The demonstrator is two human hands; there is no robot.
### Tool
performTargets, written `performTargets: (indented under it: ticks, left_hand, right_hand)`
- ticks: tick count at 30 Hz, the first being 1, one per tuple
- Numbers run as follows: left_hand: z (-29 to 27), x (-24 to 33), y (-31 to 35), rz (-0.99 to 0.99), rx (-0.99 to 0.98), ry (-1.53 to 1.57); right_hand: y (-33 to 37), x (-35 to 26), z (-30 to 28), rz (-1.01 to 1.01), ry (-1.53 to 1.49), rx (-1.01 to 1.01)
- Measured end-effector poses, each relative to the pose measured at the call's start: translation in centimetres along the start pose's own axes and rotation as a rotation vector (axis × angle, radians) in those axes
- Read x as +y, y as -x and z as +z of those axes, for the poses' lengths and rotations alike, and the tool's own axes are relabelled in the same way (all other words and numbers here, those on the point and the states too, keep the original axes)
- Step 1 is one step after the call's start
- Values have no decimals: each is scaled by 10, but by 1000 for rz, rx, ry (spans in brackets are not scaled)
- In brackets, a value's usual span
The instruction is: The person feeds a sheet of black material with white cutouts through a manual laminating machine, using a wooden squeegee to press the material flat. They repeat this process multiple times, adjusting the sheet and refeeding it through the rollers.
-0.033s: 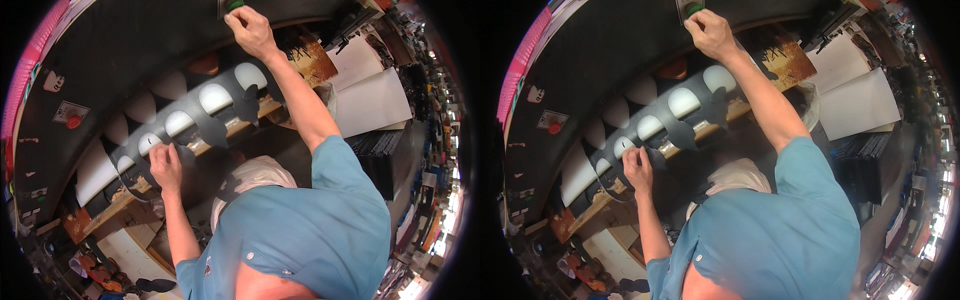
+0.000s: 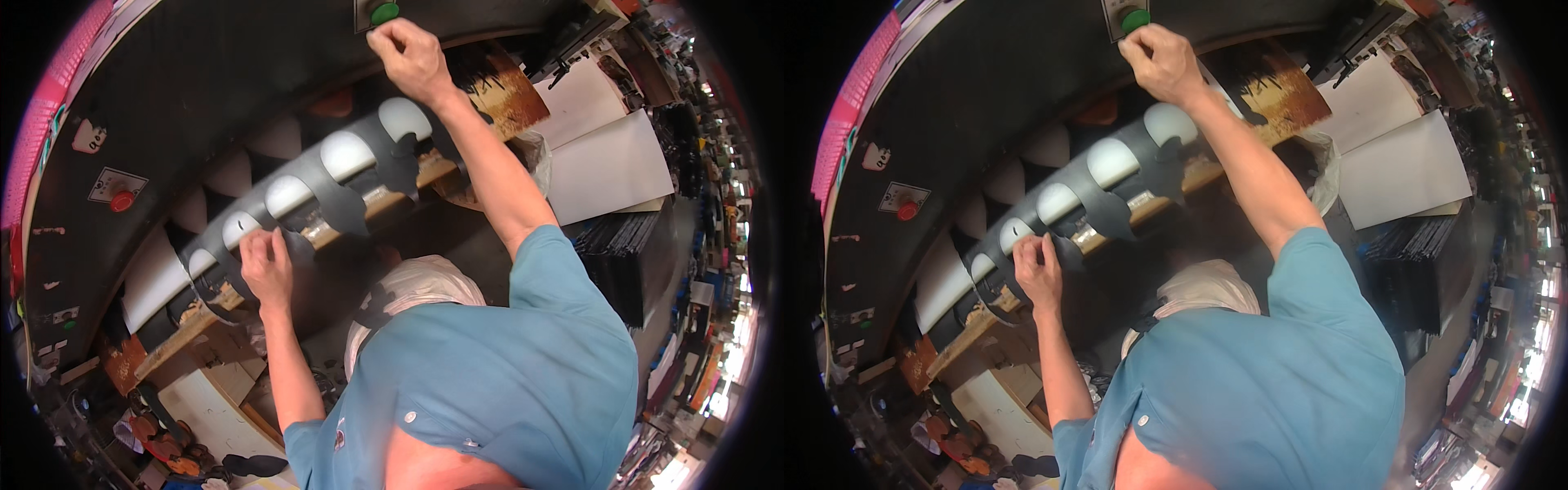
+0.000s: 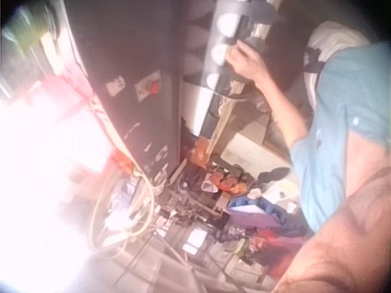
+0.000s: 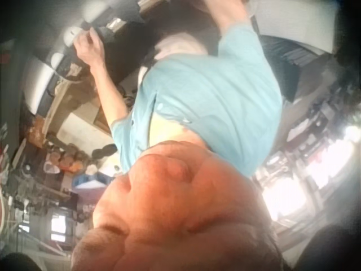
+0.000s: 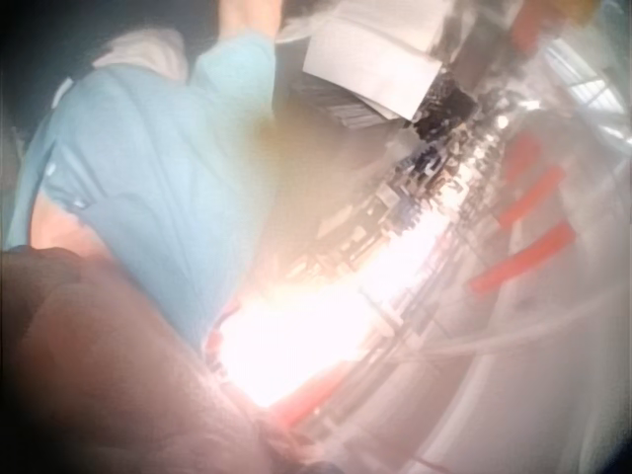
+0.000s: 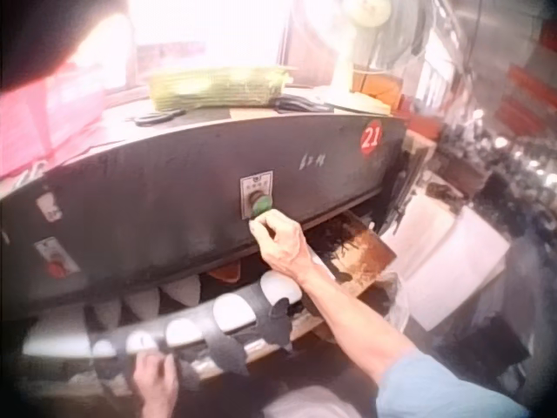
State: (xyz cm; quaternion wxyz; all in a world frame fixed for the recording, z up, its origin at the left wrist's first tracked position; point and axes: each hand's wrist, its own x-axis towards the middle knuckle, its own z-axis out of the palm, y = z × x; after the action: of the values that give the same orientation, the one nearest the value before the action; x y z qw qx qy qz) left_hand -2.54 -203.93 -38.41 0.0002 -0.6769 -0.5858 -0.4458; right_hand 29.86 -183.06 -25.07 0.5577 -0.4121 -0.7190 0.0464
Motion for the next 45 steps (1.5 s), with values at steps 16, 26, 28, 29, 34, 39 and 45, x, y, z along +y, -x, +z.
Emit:
performTargets:
  ticks: [16,26,28,29,34,39,45]
  left_hand:
    - [16,14,13,-203,42,-155]
    - [19,9,7,-247,-38,-97]
    - [20,12,7,-242,-42,-102]
    - [20,13,8,-221,-31,-91]
    - [12,20,8,-246,-107,-91]
    - [-18,22,-18,-375,-408,26]
    - [-24,11,-108,-281,-296,35]
  right_hand:
    - [165,-22,-2,154,123,-225]
    - [166,-8,0,233,77,-273]
    - [161,-12,-5,265,80,-319]
    - [158,-16,-7,294,108,-341]
    - [129,-28,-12,566,155,-459]
    - [72,4,41,276,196,-313]
    - [24,33,105,236,265,-590]
